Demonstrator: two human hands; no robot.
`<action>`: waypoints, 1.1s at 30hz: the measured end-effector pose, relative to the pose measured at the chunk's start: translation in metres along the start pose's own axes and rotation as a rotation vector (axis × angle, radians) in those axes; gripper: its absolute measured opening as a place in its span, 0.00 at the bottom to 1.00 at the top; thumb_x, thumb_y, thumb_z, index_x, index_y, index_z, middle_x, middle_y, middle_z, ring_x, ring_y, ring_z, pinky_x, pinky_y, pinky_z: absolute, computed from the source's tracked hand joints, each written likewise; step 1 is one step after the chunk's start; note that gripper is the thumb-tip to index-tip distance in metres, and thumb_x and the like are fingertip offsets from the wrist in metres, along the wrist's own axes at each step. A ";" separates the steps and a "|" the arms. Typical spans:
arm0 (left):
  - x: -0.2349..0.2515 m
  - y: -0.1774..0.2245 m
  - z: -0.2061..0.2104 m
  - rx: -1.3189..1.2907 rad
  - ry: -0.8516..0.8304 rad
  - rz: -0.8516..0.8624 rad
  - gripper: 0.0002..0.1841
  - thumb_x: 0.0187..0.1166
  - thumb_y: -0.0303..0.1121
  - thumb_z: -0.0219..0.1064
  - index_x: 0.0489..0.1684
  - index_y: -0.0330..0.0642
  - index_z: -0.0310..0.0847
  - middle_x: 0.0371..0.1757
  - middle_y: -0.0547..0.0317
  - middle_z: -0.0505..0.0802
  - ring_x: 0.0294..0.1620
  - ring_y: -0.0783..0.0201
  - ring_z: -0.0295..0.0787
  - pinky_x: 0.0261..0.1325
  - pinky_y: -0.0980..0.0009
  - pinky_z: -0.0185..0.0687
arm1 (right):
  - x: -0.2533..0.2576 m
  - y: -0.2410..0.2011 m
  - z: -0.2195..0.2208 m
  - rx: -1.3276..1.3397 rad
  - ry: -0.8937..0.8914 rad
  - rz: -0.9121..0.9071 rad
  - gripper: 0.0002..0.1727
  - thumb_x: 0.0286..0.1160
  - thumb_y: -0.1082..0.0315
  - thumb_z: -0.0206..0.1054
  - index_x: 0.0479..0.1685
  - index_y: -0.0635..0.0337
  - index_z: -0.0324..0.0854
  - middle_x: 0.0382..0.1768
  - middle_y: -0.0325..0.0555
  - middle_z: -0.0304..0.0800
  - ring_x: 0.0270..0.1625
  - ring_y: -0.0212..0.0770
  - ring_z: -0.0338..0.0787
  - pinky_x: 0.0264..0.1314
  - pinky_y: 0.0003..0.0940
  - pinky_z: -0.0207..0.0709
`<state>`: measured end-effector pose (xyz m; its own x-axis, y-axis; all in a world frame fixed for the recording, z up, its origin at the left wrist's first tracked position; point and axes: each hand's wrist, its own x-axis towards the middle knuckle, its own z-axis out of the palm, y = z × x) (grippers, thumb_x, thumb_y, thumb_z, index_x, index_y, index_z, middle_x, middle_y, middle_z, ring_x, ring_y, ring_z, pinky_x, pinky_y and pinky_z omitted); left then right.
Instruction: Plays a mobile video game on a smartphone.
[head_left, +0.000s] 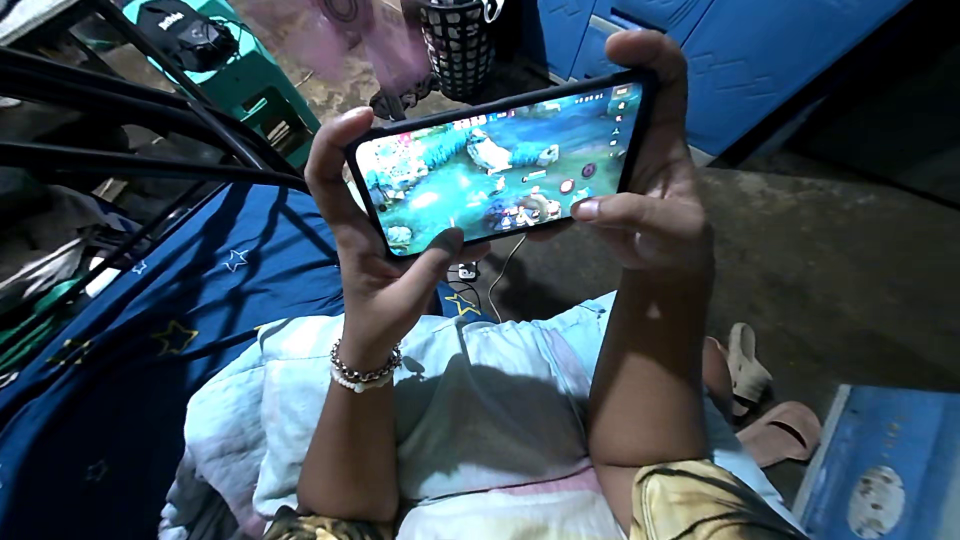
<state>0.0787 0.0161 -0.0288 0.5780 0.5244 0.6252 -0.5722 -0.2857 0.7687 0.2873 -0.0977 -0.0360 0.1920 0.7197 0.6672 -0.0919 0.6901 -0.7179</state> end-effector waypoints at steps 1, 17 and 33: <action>0.000 0.000 0.000 0.001 -0.002 0.003 0.50 0.64 0.15 0.74 0.86 0.56 0.44 0.76 0.60 0.73 0.69 0.61 0.84 0.56 0.63 0.95 | 0.000 0.000 0.000 -0.005 -0.006 -0.004 0.46 0.60 0.79 0.71 0.83 0.52 0.52 0.69 0.37 0.77 0.67 0.37 0.85 0.66 0.36 0.87; 0.001 0.002 0.001 -0.010 0.002 -0.009 0.48 0.67 0.14 0.70 0.85 0.56 0.43 0.75 0.60 0.74 0.68 0.60 0.85 0.55 0.61 0.96 | 0.001 0.002 -0.001 -0.013 -0.031 -0.038 0.47 0.60 0.80 0.73 0.82 0.52 0.52 0.70 0.37 0.77 0.68 0.37 0.85 0.69 0.37 0.86; 0.000 0.002 -0.009 -0.109 -0.048 -0.058 0.40 0.72 0.19 0.59 0.87 0.58 0.47 0.77 0.62 0.74 0.68 0.64 0.83 0.55 0.65 0.93 | 0.000 -0.001 -0.004 -0.004 -0.004 -0.005 0.45 0.62 0.77 0.72 0.83 0.52 0.53 0.69 0.38 0.77 0.67 0.37 0.86 0.66 0.37 0.87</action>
<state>0.0722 0.0229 -0.0287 0.6379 0.4976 0.5878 -0.5953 -0.1656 0.7862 0.2909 -0.0984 -0.0361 0.1884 0.7163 0.6719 -0.0867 0.6936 -0.7151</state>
